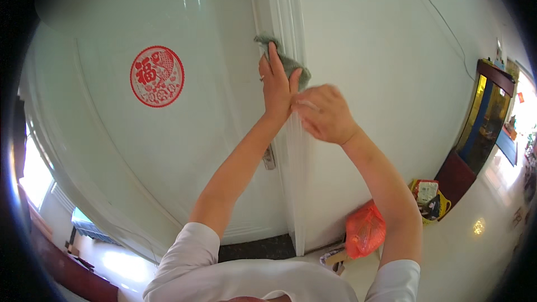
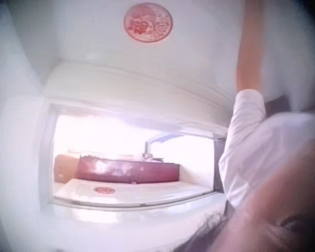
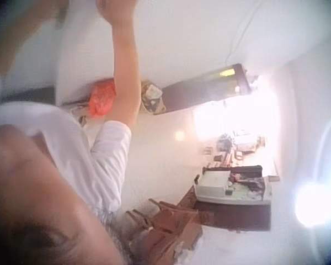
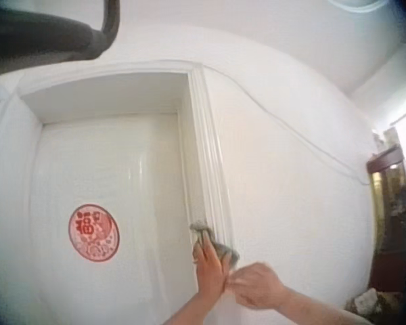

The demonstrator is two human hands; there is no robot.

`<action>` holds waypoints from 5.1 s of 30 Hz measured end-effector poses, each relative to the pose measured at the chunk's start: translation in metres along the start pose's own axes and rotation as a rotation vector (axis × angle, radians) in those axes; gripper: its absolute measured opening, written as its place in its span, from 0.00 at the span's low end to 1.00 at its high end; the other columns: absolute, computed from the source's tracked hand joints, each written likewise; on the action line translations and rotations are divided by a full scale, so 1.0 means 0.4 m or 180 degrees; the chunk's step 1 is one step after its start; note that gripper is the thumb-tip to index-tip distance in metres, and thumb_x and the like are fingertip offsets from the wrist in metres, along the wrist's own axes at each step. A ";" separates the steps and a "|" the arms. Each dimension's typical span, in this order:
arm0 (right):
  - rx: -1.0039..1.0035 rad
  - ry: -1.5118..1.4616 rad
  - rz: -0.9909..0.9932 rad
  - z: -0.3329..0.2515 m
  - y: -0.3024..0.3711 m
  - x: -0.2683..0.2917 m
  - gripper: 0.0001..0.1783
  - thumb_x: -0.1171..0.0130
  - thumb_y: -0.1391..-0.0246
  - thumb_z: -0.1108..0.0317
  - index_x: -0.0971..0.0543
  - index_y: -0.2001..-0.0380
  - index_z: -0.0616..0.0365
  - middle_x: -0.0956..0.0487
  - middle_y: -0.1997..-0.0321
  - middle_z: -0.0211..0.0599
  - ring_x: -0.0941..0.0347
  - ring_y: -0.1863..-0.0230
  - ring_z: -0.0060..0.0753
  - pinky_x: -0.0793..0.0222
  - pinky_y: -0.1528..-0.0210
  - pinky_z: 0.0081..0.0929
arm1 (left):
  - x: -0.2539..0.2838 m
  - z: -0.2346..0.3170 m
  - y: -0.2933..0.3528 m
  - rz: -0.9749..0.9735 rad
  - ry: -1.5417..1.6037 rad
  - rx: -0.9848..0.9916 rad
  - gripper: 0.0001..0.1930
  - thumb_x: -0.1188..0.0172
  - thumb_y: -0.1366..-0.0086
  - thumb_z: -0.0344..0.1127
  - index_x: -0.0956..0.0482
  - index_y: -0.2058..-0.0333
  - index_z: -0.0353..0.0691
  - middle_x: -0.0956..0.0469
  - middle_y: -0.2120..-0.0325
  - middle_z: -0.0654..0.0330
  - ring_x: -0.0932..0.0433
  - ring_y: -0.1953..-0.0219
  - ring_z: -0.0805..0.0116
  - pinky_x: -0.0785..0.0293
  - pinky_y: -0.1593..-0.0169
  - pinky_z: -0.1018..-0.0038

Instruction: The person wipes a wooden table and a chair with a cloth, then moves to a white door and wipes its surface, handle, and frame. The person also wipes a glass panel on the door. The cleaning is done methodically, covering different sections of the surfaces.

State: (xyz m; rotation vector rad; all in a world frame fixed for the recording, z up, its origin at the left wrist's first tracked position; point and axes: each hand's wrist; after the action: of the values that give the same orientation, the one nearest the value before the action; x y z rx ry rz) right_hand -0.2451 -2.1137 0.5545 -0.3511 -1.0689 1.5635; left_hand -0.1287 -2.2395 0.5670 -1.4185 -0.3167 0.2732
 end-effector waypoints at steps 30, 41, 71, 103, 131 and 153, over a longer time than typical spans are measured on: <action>-0.0237 0.0450 0.0340 0.065 -0.148 -0.206 0.08 0.36 0.58 0.70 0.23 0.72 0.49 0.24 0.59 0.23 0.35 0.35 0.30 0.41 0.33 0.48 | -0.027 -0.214 -0.768 -0.0950 0.2859 0.1843 0.32 0.63 0.25 0.56 0.49 0.28 0.50 0.47 0.29 0.56 0.46 0.29 0.58 0.51 0.28 0.61; -0.0189 0.0258 0.0337 0.069 -0.145 -0.201 0.05 0.39 0.56 0.71 0.25 0.75 0.49 0.26 0.66 0.24 0.35 0.36 0.31 0.41 0.33 0.48 | 0.022 0.042 -1.010 0.0624 -0.1146 -0.1118 0.27 0.53 0.29 0.43 0.39 0.34 0.41 0.38 0.36 0.41 0.31 0.40 0.40 0.32 0.38 0.51; -0.0072 0.0180 0.0304 0.047 -0.128 -0.206 0.04 0.42 0.56 0.73 0.25 0.79 0.49 0.25 0.73 0.23 0.29 0.46 0.25 0.40 0.33 0.47 | 0.071 0.037 -0.902 0.0337 -0.1004 -0.1528 0.30 0.52 0.27 0.47 0.45 0.31 0.44 0.48 0.30 0.51 0.40 0.33 0.47 0.39 0.33 0.56; -0.0033 0.0721 0.0394 0.043 -0.141 -0.234 0.11 0.41 0.63 0.73 0.20 0.71 0.46 0.21 0.69 0.18 0.25 0.53 0.23 0.37 0.46 0.30 | -0.290 -0.425 -1.028 0.1100 0.0926 -0.0939 0.25 0.67 0.24 0.36 0.40 0.34 0.31 0.44 0.32 0.42 0.48 0.30 0.44 0.56 0.26 0.60; -0.0154 0.0782 0.1006 0.043 -0.113 -0.247 0.18 0.44 0.45 0.61 0.22 0.52 0.53 0.26 0.44 0.40 0.29 0.48 0.41 0.39 0.46 0.36 | -0.050 -0.236 -0.213 0.0140 0.2128 -0.0215 0.28 0.62 0.24 0.43 0.44 0.31 0.37 0.53 0.29 0.44 0.56 0.27 0.44 0.59 0.28 0.54; -0.0939 0.0916 0.1045 0.017 -0.104 -0.268 0.17 0.43 0.48 0.73 0.19 0.53 0.51 0.25 0.44 0.32 0.30 0.46 0.32 0.42 0.41 0.32 | -0.045 -0.029 0.842 -0.0173 0.1228 0.3695 0.25 0.64 0.23 0.42 0.40 0.33 0.39 0.38 0.39 0.46 0.43 0.35 0.49 0.52 0.32 0.58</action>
State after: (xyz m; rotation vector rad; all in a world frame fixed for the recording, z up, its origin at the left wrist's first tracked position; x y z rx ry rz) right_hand -0.1914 -2.2157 0.5560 -0.9647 -1.0500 1.5774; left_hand -0.1401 -2.2116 0.2310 -0.2919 0.1347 0.0894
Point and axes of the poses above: each hand's wrist, its own y-axis away from the middle knuckle, its own x-axis out of the back of the hand, z = x × y
